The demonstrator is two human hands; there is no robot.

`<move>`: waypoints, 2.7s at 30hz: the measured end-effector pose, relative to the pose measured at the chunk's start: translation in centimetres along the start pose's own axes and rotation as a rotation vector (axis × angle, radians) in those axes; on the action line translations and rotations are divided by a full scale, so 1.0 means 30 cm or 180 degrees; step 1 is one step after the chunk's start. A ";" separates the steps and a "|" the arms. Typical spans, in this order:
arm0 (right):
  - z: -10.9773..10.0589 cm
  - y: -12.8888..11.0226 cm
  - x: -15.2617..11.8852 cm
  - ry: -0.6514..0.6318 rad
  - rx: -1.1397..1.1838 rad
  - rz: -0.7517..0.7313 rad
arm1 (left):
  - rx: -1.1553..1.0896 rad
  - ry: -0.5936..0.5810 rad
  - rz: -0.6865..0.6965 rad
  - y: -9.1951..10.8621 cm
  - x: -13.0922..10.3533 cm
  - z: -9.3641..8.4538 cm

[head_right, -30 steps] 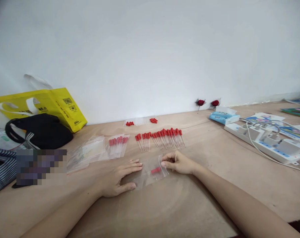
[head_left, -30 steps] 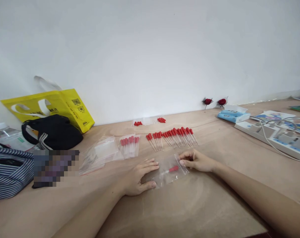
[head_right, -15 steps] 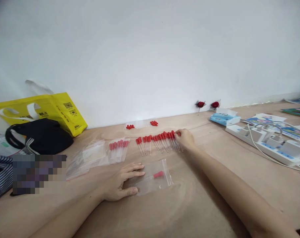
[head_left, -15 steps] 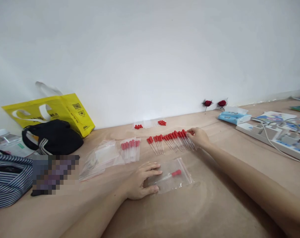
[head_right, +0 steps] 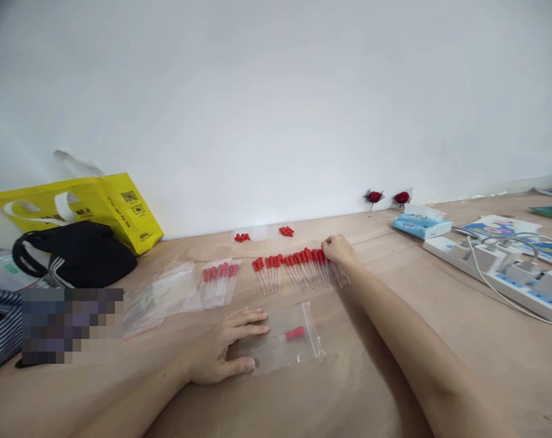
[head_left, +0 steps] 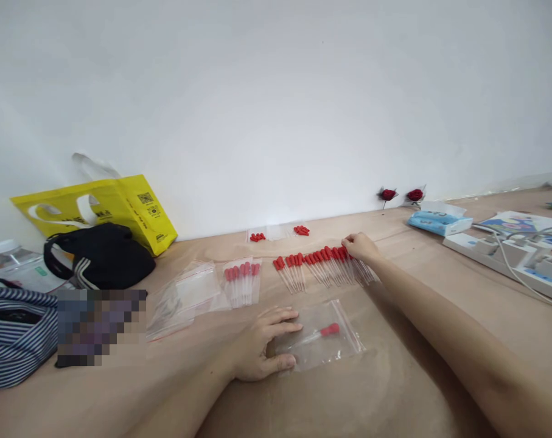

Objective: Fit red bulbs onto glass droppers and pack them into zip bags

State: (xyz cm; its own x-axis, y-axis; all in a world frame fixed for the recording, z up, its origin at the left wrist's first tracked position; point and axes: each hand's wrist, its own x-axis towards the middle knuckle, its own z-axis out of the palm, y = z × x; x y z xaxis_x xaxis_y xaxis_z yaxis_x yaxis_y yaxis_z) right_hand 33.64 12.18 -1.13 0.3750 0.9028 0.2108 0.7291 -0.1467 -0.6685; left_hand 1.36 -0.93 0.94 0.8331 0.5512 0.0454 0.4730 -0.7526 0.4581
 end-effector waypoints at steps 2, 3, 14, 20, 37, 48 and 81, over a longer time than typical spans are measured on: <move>-0.027 -0.008 -0.004 -0.0067 0.0251 0.0010 | 0.0006 -0.0017 -0.0023 -0.002 0.000 0.001; -0.045 -0.011 -0.010 -0.0099 0.0402 0.0004 | 0.0011 -0.0027 -0.0035 -0.002 -0.001 0.001; -0.147 0.059 -0.314 0.0114 0.3191 0.0270 | -0.0043 0.0067 -0.0139 0.011 -0.003 0.000; -0.093 0.037 -0.419 -0.0083 0.3385 0.0646 | -0.0043 0.0095 -0.0114 0.009 -0.003 0.000; -0.071 -0.017 -0.482 -0.0311 0.3792 0.0906 | 0.0058 0.0004 -0.0204 0.023 0.002 -0.007; -0.070 -0.067 -0.553 -0.2065 0.3396 0.0494 | 0.0079 0.0101 -0.0218 0.021 0.000 -0.001; -0.043 -0.030 -0.171 -0.0225 -0.0207 -0.0170 | -0.0003 0.0090 -0.0051 0.012 -0.006 0.005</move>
State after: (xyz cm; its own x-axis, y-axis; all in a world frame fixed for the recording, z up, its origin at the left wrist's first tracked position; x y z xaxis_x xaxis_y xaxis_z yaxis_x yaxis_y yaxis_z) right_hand 31.81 7.18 -0.70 0.2950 0.9359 0.1925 0.7835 -0.1216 -0.6094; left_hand 1.42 -1.36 0.97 0.8171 0.5730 0.0630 0.4858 -0.7433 0.4598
